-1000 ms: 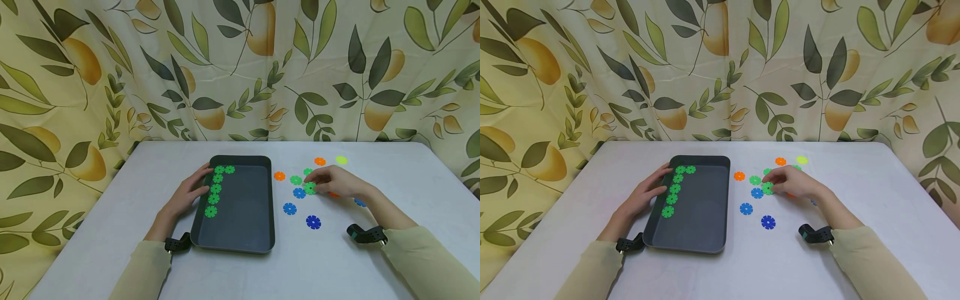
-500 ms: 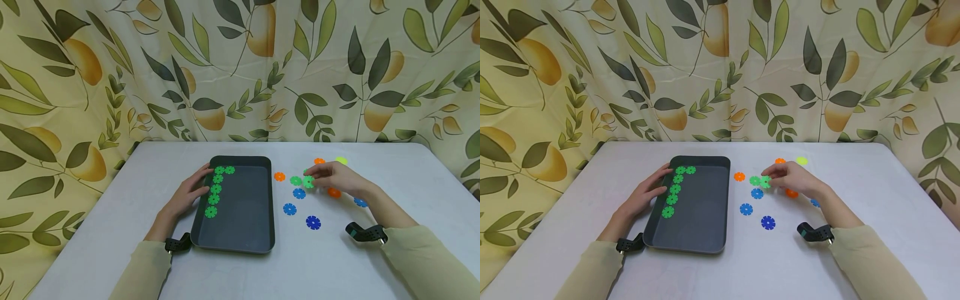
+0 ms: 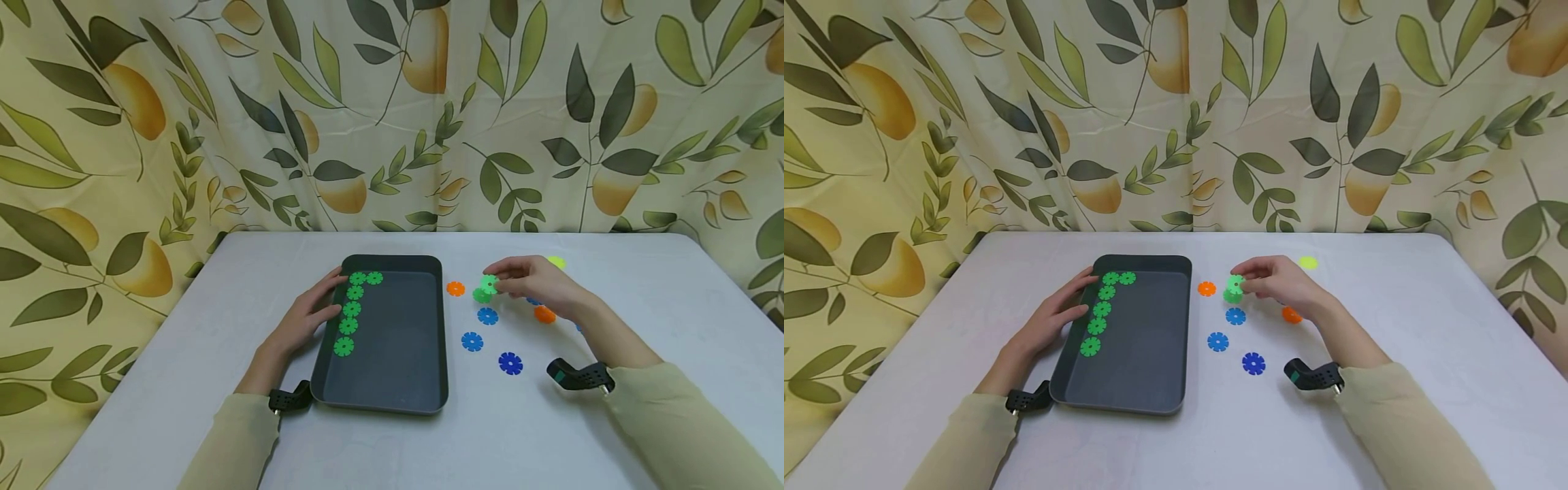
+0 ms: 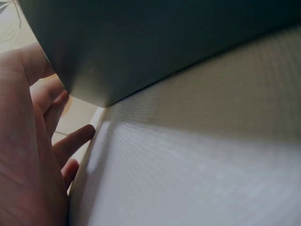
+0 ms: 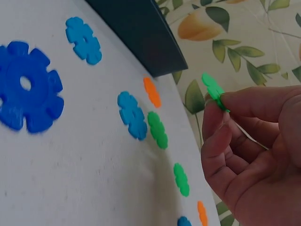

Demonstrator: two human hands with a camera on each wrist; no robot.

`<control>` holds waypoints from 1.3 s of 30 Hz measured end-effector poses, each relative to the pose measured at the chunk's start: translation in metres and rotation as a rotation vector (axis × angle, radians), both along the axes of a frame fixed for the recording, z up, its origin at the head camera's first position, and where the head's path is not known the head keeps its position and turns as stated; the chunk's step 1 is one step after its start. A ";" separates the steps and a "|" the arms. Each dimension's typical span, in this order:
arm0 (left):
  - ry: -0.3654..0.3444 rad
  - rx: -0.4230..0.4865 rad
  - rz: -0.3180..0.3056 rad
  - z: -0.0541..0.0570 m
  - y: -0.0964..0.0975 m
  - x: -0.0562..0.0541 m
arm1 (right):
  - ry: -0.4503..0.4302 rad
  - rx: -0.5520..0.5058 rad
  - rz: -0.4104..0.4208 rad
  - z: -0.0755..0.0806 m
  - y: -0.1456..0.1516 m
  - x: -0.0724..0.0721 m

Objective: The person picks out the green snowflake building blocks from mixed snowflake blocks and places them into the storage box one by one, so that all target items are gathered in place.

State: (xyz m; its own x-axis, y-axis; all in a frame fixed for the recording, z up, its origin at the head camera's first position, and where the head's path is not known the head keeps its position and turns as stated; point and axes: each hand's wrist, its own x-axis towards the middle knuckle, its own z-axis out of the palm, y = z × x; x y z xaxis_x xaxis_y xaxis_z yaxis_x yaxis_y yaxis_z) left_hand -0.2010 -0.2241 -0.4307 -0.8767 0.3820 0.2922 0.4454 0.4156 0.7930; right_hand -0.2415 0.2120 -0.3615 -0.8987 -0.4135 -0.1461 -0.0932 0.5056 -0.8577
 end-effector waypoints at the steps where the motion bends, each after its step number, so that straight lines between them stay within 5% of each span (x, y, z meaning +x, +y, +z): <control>1: 0.000 0.002 -0.001 0.000 0.000 0.000 | 0.003 -0.003 -0.003 0.000 -0.002 0.000; 39: -0.019 0.001 0.009 -0.001 0.000 0.000 | -0.045 -0.172 0.037 0.014 -0.101 -0.019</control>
